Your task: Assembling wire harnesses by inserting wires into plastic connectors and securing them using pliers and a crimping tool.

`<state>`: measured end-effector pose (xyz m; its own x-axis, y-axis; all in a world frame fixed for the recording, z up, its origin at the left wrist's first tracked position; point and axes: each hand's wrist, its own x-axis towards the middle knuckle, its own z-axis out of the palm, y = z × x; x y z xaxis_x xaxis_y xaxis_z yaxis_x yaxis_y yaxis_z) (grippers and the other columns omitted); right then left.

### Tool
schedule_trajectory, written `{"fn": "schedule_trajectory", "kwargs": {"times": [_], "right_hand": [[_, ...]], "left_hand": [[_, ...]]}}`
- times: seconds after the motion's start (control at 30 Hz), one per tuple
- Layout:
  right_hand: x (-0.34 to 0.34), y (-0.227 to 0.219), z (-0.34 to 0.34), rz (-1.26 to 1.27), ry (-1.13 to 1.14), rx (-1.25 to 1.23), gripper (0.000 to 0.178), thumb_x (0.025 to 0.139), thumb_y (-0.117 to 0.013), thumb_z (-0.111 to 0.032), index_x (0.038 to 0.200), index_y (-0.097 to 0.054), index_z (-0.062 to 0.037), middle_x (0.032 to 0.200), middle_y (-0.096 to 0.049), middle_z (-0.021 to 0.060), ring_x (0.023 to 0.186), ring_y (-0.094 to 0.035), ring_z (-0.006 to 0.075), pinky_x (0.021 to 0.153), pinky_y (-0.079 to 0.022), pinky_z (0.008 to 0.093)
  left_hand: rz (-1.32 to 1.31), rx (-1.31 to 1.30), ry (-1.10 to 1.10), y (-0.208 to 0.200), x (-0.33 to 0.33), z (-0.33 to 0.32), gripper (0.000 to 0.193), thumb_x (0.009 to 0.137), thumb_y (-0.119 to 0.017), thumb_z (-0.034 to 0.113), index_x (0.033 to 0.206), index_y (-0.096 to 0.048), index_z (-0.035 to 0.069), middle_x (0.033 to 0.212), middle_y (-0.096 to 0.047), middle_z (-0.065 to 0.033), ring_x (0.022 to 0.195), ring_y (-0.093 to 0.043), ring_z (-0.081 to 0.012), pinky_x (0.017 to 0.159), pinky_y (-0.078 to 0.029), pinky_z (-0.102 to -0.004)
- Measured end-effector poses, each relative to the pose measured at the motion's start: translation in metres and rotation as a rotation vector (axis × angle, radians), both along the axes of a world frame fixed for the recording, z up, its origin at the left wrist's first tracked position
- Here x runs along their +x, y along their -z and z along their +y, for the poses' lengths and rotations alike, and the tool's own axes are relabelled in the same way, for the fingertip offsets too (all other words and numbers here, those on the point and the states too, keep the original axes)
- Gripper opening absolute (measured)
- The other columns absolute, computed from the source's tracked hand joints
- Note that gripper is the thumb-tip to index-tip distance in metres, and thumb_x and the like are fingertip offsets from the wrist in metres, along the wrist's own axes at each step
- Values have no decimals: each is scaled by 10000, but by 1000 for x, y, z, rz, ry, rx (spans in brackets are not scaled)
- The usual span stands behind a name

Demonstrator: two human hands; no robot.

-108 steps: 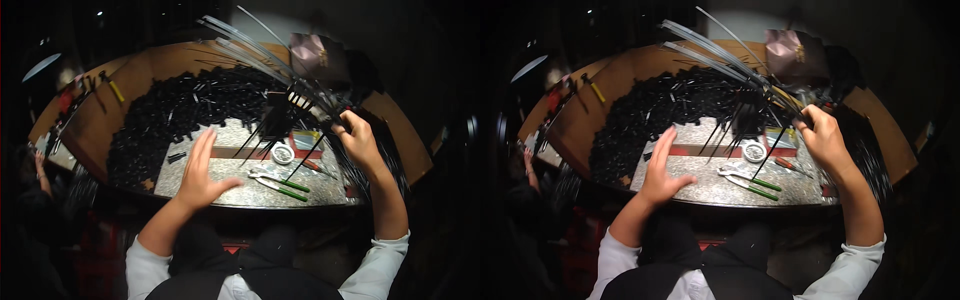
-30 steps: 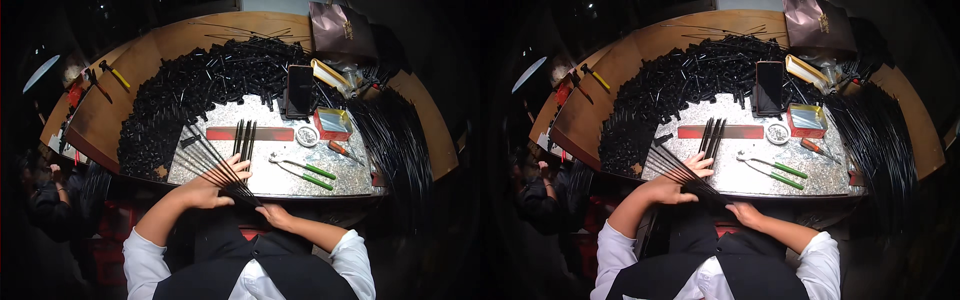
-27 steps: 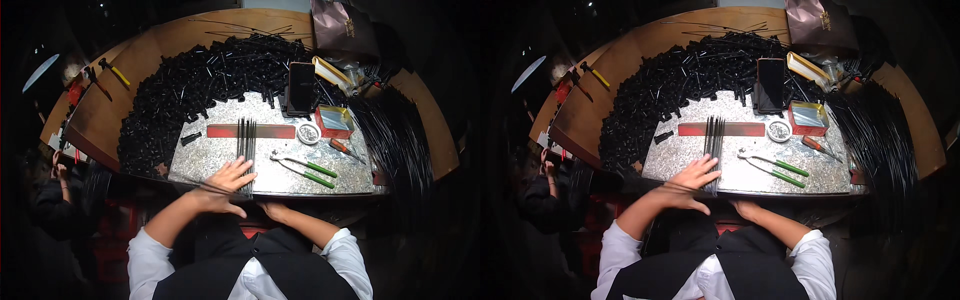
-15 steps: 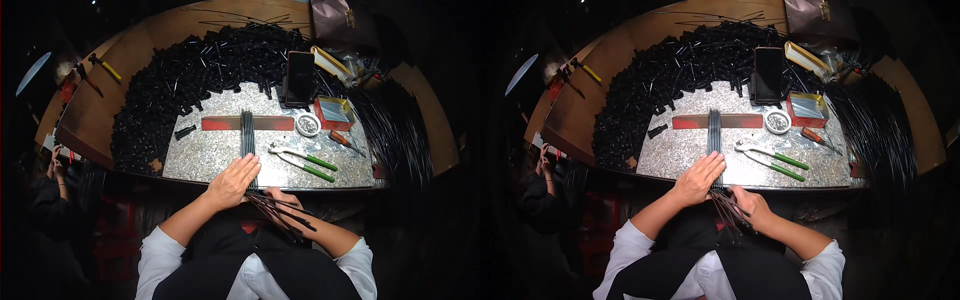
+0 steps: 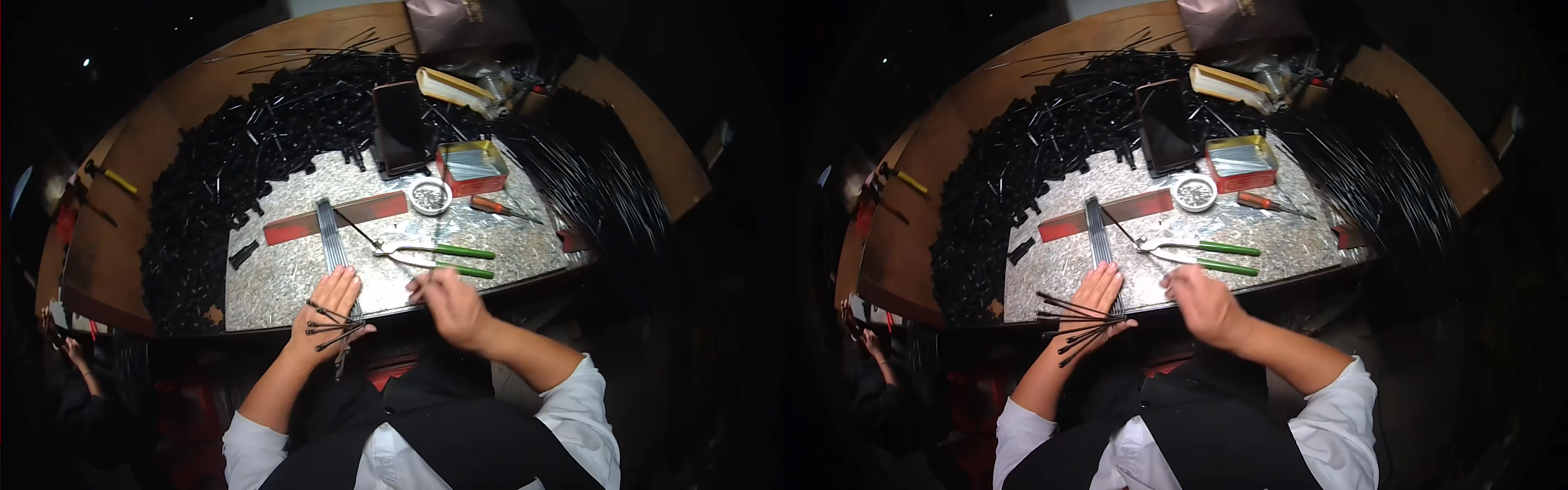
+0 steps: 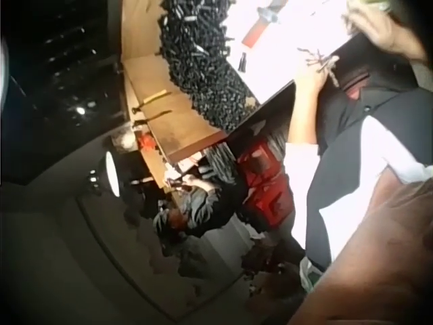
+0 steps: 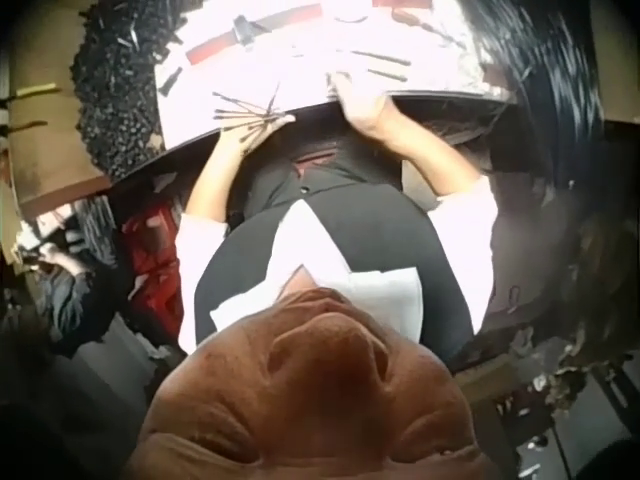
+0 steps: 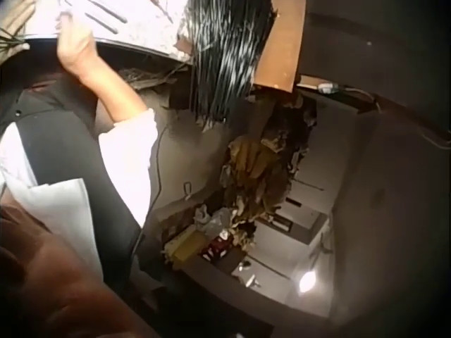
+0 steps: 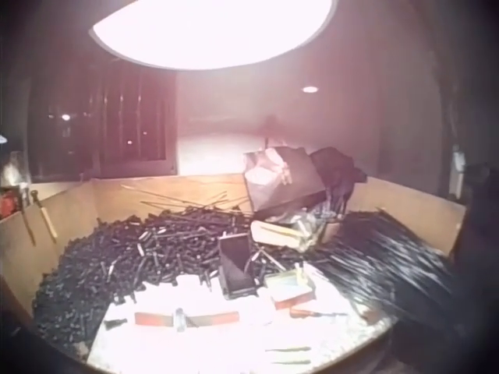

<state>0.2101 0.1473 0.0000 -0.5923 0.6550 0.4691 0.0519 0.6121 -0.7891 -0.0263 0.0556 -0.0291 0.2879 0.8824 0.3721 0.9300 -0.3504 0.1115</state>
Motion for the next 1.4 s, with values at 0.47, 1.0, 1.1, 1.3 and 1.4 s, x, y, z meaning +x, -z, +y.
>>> {"fn": "schedule_trajectory", "kwargs": {"times": [0.47,1.0,1.1,1.3,1.4], "right_hand": [[122,-56,206,-90,681,248,132,936,-470,-116,1002,-525,-16,869,-656,126,571,-557,196,552,-468,313],[-68,-38,143,-289,-25,625,304,778,-545,85,1068,-574,-2,1075,-563,162,1026,-537,327,901,-435,371],[-123,-35,137,-298,-176,532,303,824,-505,44,1117,-564,-5,1115,-543,168,1082,-503,330,942,-407,371],[-187,-1,169,-424,-250,456,261,842,-446,-52,1033,-619,-9,1058,-568,182,1067,-504,340,950,-396,405],[-194,-5,169,-397,-289,361,242,809,-418,-36,904,-640,-9,1036,-584,175,1054,-523,329,956,-395,392]], "left_hand": [[56,-181,-68,-13,2,5,902,641,-732,534,1342,-423,58,1424,-320,-215,1347,-257,-398,1088,-251,-499],[49,-224,-48,-13,-8,1,930,679,-726,494,1415,-312,106,1476,-267,-138,1385,-210,-303,1121,-204,-466],[28,-237,-59,-10,-9,-2,934,676,-729,494,1417,-309,109,1480,-262,-134,1389,-202,-301,1123,-195,-468],[22,-205,-52,-10,-5,2,900,716,-662,549,1420,-304,116,1483,-259,-127,1397,-186,-290,1125,-182,-469],[104,-130,-64,-3,-7,1,827,755,-627,538,1407,-334,124,1491,-249,-114,1402,-179,-270,1123,-175,-469]]}}
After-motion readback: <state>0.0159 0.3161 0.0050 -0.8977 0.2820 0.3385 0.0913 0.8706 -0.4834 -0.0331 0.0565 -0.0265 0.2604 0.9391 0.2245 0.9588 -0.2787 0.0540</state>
